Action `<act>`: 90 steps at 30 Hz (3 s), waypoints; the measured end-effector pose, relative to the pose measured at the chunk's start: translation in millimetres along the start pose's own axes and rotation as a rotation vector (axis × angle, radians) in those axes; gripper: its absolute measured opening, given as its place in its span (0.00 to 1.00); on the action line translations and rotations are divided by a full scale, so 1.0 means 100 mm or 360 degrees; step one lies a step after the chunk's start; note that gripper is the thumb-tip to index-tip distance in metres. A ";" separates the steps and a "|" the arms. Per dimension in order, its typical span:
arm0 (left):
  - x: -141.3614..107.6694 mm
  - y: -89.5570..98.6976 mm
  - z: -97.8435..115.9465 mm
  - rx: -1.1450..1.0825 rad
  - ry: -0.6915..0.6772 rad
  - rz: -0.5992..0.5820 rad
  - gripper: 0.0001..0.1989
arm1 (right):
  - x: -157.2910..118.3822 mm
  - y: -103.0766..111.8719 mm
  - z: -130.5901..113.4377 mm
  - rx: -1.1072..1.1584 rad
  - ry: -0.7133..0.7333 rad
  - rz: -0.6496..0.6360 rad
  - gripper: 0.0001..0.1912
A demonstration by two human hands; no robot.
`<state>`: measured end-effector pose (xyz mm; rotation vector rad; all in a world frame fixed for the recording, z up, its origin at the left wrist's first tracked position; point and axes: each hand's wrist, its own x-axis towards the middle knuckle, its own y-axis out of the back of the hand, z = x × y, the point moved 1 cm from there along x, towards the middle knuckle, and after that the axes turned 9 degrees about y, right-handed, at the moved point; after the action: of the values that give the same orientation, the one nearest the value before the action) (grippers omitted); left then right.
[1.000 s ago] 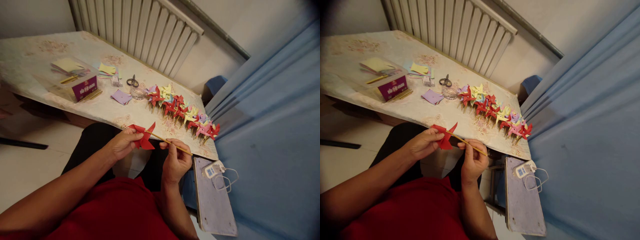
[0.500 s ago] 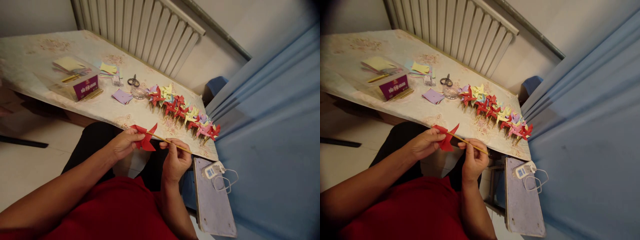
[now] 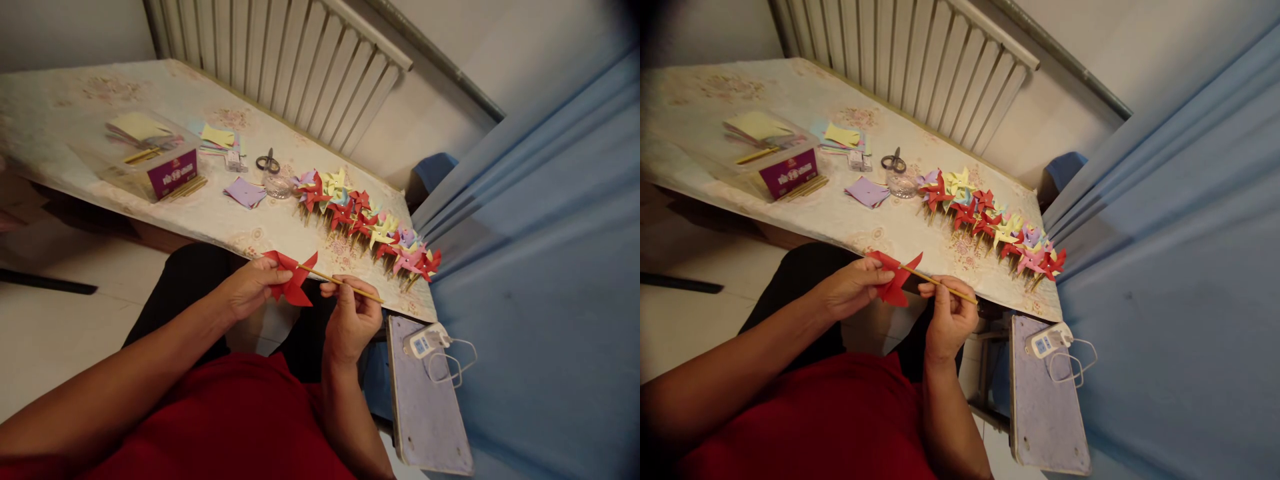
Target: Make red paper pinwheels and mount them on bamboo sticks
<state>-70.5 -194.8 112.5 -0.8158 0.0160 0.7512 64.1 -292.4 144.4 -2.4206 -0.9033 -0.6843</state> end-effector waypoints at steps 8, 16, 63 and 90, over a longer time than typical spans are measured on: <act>-0.02 -0.04 0.00 0.0022 0.0058 0.0059 0.16 | -0.04 -0.01 0.04 -0.0029 -0.0140 -0.0081 0.04; -0.03 -0.05 -0.02 0.0073 0.0035 0.0092 0.15 | -0.06 -0.05 0.10 -0.0043 -0.0151 -0.0031 0.05; 0.07 0.07 -0.04 0.0000 -0.0065 0.0388 0.15 | 0.09 0.19 0.19 0.0075 -0.0335 0.0210 0.09; 0.04 0.12 -0.01 0.0073 0.0053 0.0364 0.07 | -0.01 0.19 0.39 0.0314 -0.0873 -0.0223 0.16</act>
<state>-74.2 -187.3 103.3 -0.7907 0.1580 0.9490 87.7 -283.4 109.5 -2.4119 -1.2897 0.0448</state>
